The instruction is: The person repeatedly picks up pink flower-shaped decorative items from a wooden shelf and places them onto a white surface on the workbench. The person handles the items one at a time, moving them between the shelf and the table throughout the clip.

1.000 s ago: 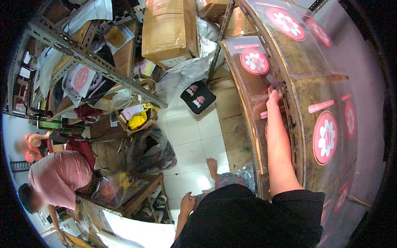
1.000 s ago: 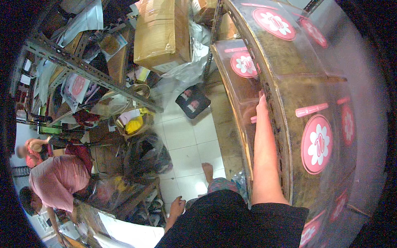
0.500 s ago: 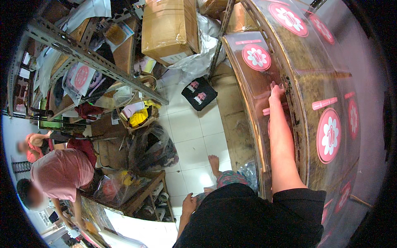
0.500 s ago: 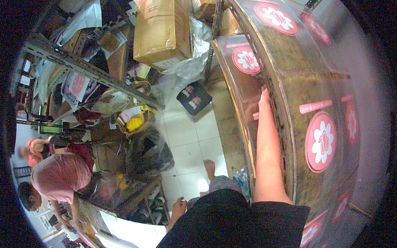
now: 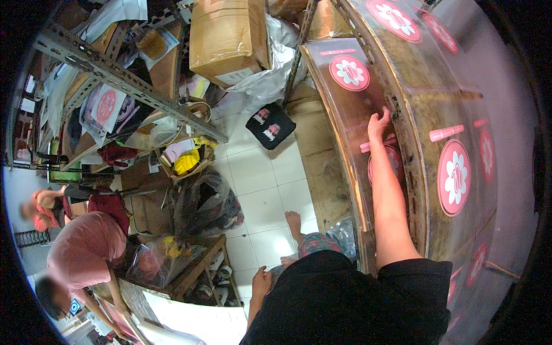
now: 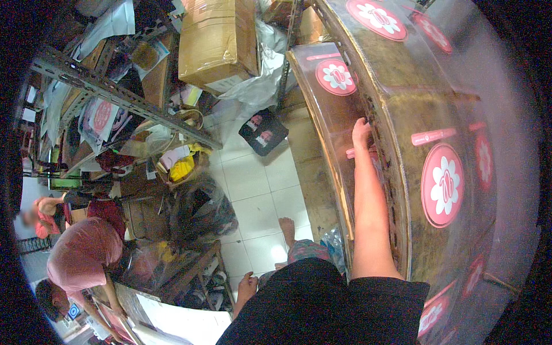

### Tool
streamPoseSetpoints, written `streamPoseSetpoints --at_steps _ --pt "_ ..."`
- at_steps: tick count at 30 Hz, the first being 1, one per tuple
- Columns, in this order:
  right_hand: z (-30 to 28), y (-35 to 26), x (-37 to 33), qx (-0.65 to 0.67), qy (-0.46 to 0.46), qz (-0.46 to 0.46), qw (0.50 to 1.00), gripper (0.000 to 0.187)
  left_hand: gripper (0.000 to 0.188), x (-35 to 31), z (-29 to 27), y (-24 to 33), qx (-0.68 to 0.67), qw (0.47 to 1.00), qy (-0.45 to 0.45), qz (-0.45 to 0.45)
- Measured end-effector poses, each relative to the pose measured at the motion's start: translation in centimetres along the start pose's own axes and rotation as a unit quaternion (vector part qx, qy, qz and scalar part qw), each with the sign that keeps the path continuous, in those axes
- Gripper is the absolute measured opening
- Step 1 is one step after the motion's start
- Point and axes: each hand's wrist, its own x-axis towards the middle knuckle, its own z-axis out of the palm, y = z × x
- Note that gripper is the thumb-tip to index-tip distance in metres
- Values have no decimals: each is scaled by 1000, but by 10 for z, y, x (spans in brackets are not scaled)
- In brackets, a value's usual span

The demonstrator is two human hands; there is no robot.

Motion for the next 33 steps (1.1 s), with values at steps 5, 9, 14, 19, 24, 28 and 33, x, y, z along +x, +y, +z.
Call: streamPoseSetpoints --at_steps 5,9,14,19,24,28,33 --pt "-18 -6 -11 -187 -204 -120 953 30 45 2 1 -4 12 1000 5 24" --pt "-18 2 -20 -208 -195 -133 949 30 44 1 -4 -6 20 998 13 58" --pt "-40 -35 -52 -130 -125 -192 965 33 42 -15 -12 4 -3 994 48 103" --pt "-98 -80 -134 -21 -185 -219 958 34 41 -47 -36 36 -24 983 67 172" --pt "-164 -108 -286 72 -356 -211 907 28 38 -110 -52 49 -77 953 114 269" --pt "-227 -95 -420 57 -603 -128 785 32 36 -183 -63 19 -111 929 153 319" --pt "-304 -10 -566 -21 -717 -130 685 37 33 -268 -65 -74 -141 904 229 334"
